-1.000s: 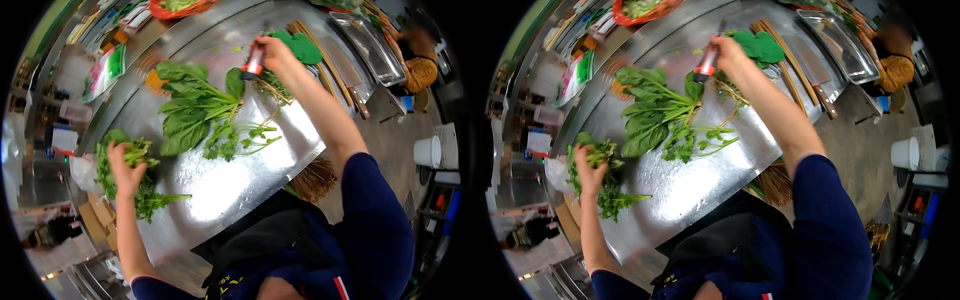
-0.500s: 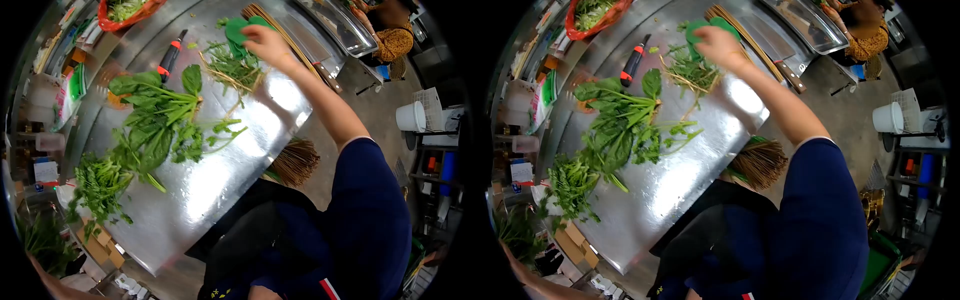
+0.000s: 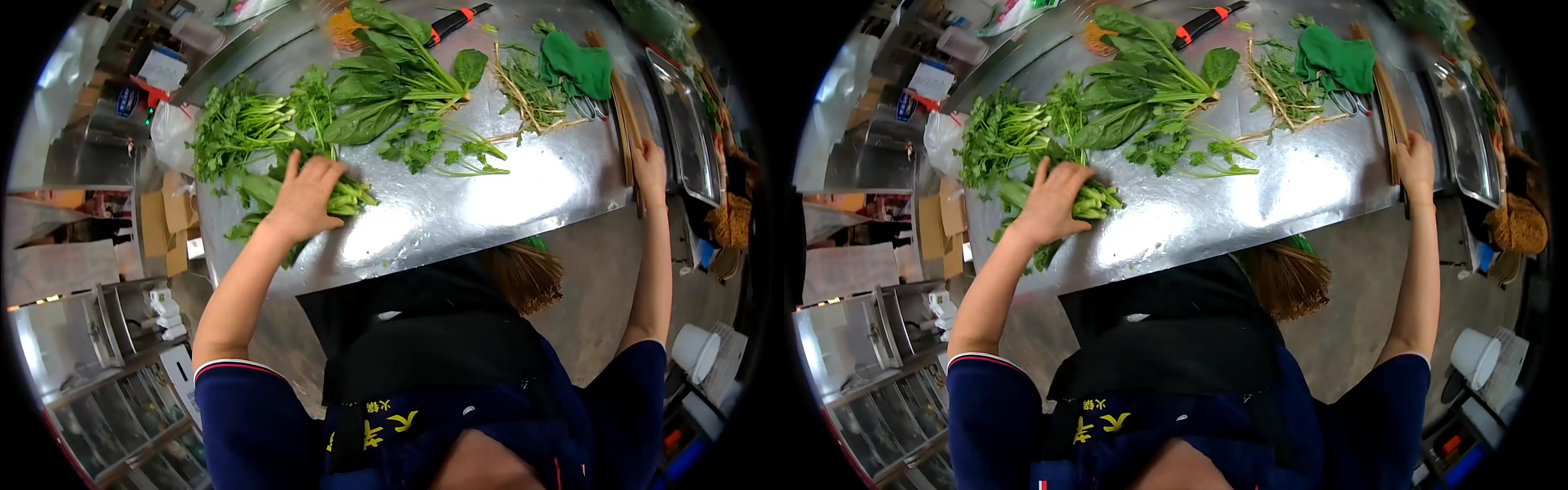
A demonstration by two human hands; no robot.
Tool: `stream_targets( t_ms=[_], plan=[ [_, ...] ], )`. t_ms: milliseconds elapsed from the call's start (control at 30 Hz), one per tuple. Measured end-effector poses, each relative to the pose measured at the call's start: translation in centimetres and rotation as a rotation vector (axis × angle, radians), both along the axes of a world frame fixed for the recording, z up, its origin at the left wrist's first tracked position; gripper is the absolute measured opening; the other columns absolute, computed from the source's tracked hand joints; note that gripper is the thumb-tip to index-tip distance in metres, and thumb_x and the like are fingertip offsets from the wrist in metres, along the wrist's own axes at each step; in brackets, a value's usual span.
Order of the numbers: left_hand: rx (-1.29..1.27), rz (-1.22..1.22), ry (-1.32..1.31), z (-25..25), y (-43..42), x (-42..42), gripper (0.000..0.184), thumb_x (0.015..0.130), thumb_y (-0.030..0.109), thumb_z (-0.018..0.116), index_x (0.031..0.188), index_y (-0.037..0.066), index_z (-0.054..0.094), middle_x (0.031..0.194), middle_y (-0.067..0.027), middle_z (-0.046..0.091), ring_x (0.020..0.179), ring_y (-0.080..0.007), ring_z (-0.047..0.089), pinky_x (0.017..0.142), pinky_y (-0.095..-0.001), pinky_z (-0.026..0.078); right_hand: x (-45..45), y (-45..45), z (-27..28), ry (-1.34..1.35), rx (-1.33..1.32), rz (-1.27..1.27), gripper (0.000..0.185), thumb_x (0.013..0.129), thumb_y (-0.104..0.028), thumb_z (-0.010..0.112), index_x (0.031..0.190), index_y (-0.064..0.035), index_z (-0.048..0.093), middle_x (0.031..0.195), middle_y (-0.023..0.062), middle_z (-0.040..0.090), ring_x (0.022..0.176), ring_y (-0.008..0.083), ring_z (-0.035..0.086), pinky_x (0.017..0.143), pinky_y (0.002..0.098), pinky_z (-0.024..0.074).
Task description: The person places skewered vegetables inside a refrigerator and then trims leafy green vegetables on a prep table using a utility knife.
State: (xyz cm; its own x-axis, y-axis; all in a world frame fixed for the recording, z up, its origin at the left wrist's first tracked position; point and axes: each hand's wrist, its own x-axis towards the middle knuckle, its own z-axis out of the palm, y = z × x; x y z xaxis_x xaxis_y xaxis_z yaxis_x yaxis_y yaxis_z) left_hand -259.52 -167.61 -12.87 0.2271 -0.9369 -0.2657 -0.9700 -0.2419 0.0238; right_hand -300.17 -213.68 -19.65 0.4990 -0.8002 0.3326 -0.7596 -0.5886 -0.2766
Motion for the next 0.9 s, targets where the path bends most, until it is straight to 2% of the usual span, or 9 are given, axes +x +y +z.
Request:
stream_targets(
  t_ms=[100,200,300,400,467,567,667,833,900],
  plan=[
    [-0.135,0.166,-0.035,3.3,1.2,-1.7,0.107,0.059,0.032,0.083,0.145,0.008,0.023,0.144,-0.0172,0.031,0.135,-0.0328,0.027,0.114,-0.0514,0.011,-3.1,-0.8,1.5,-0.174,-0.072,0.014,0.037,0.081,-0.011,0.052,0.112,0.0078,0.057,0.095,0.0219,0.064,0.091,0.0335,0.061,0.080,0.0383,0.0477],
    [-0.507,0.300,-0.003,5.5,2.6,-3.9,0.069,0.068,0.013,0.078,0.129,0.005,0.048,0.126,-0.0140,0.052,0.120,-0.0298,0.047,0.103,-0.0428,0.033,-1.3,6.2,6.0,-0.736,0.355,-0.087,0.035,0.092,-0.022,0.055,0.121,-0.0019,0.053,0.073,0.0017,0.056,0.063,0.0070,0.052,0.055,0.0211,0.0405],
    [-0.694,0.538,0.647,3.2,2.2,-7.7,0.022,0.081,0.006,0.067,0.103,0.003,0.066,0.098,-0.0053,0.066,0.090,-0.0123,0.059,0.076,-0.0244,0.046,0.4,13.5,7.8,-0.734,0.743,0.134,0.030,0.095,-0.026,0.054,0.118,-0.0075,0.053,0.071,-0.0066,0.048,0.054,-0.0003,0.039,0.045,0.0157,0.0285],
    [-0.817,0.615,1.375,2.0,-1.0,-12.7,0.046,0.085,0.016,0.063,0.126,0.000,0.049,0.110,-0.0114,0.062,0.090,-0.0109,0.053,0.069,-0.0211,0.044,2.2,21.2,8.2,-0.460,1.319,0.287,0.029,0.093,-0.023,0.056,0.117,-0.0070,0.054,0.070,-0.0077,0.047,0.054,-0.0001,0.039,0.044,0.0161,0.0297],
    [-1.053,0.740,1.702,1.2,-1.7,-13.0,0.042,0.092,0.026,0.057,0.123,0.000,0.049,0.107,-0.0142,0.062,0.076,-0.0097,0.052,0.059,-0.0189,0.040,2.7,24.6,7.4,-0.268,1.428,0.533,0.031,0.091,-0.020,0.060,0.117,-0.0050,0.054,0.074,-0.0058,0.051,0.061,0.0017,0.042,0.052,0.0177,0.0356],
    [-0.958,0.792,2.023,-0.2,0.4,-11.1,0.038,0.096,0.032,0.050,0.117,0.001,0.051,0.104,-0.0154,0.062,0.066,-0.0078,0.050,0.049,-0.0170,0.035,1.8,26.2,6.9,-0.132,1.612,0.553,0.028,0.090,-0.020,0.060,0.111,-0.0017,0.054,0.080,-0.0017,0.054,0.068,0.0035,0.049,0.057,0.0201,0.0413],
    [-0.829,0.947,1.891,-1.4,0.2,-13.7,0.035,0.097,0.034,0.047,0.111,0.002,0.053,0.103,-0.0147,0.062,0.060,-0.0070,0.050,0.046,-0.0151,0.034,2.5,26.0,6.9,-0.070,1.669,0.641,0.027,0.091,-0.019,0.059,0.110,-0.0014,0.052,0.082,0.0007,0.057,0.071,0.0063,0.056,0.059,0.0219,0.0475],
    [-0.351,0.651,2.181,-1.1,-0.6,-17.4,0.036,0.096,0.034,0.051,0.116,0.003,0.054,0.095,-0.0052,0.061,0.074,-0.0050,0.051,0.048,-0.0153,0.035,9.2,28.8,9.2,0.028,2.014,0.603,0.026,0.093,-0.018,0.054,0.112,-0.0007,0.048,0.081,0.0055,0.058,0.069,0.0122,0.063,0.056,0.0237,0.0551],
    [-0.431,0.732,2.089,-2.0,0.8,-17.1,0.037,0.096,0.035,0.052,0.116,0.004,0.054,0.094,-0.0040,0.060,0.073,-0.0052,0.051,0.050,-0.0154,0.036,10.5,30.4,9.3,-0.036,2.268,0.506,0.027,0.093,-0.019,0.054,0.112,-0.0005,0.048,0.079,0.0059,0.058,0.067,0.0131,0.064,0.053,0.0228,0.0543]
  ],
)
